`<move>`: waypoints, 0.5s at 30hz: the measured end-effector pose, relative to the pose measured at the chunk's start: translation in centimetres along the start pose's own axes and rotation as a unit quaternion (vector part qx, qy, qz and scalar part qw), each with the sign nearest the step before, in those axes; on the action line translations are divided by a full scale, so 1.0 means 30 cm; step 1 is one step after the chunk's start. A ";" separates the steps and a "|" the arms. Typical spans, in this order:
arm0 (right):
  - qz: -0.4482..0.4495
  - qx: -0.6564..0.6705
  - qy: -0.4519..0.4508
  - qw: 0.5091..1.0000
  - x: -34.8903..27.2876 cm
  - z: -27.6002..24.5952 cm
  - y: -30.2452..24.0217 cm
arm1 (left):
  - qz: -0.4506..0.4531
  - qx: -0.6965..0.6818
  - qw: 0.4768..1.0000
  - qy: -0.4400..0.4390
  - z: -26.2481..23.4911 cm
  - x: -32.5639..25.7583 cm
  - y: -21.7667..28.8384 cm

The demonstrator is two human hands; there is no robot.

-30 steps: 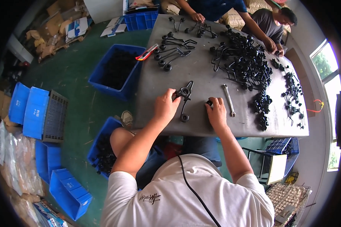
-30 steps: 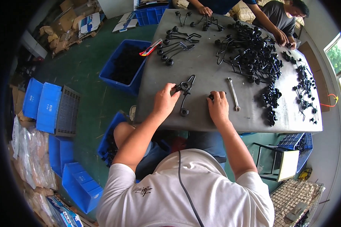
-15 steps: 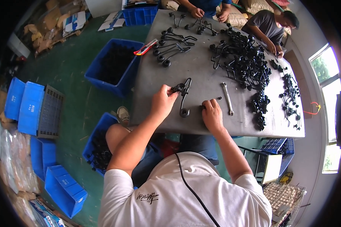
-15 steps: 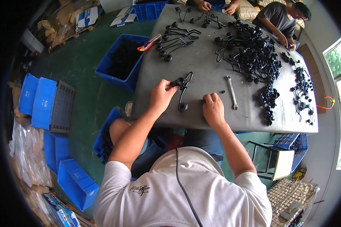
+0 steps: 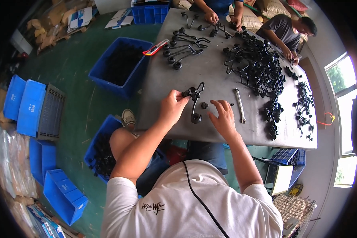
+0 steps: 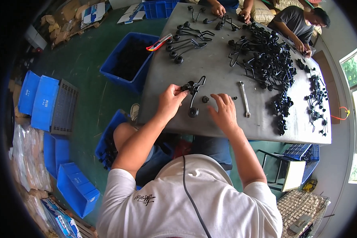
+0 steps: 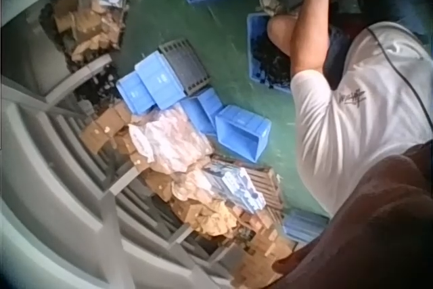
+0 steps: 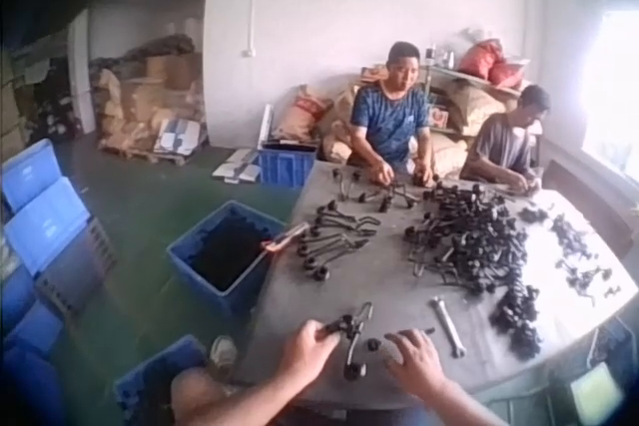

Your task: Assembling small black mechanical components at a workbench.

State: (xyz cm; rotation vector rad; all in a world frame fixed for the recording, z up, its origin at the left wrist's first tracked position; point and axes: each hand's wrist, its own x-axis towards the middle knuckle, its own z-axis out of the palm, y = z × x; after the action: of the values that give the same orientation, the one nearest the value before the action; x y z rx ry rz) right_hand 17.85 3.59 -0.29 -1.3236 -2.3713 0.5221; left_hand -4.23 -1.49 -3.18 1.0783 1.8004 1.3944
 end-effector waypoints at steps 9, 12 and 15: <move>-0.256 -0.085 -0.059 0.961 0.050 -0.003 0.005 | -0.039 -0.076 0.996 -0.014 -0.008 -0.020 0.041; -0.232 -0.075 -0.041 0.969 0.031 -0.010 0.041 | -0.037 -0.083 0.996 -0.011 -0.007 -0.019 0.040; -0.176 -0.033 0.060 0.982 -0.007 0.020 0.075 | -0.039 -0.083 0.996 -0.021 0.004 -0.024 0.039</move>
State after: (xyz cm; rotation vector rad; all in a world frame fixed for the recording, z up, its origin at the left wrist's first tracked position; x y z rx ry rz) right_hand 19.28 4.41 -1.93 -0.8992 -2.4620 0.2542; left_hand -3.50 -1.92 -2.10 0.9340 1.6480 1.4352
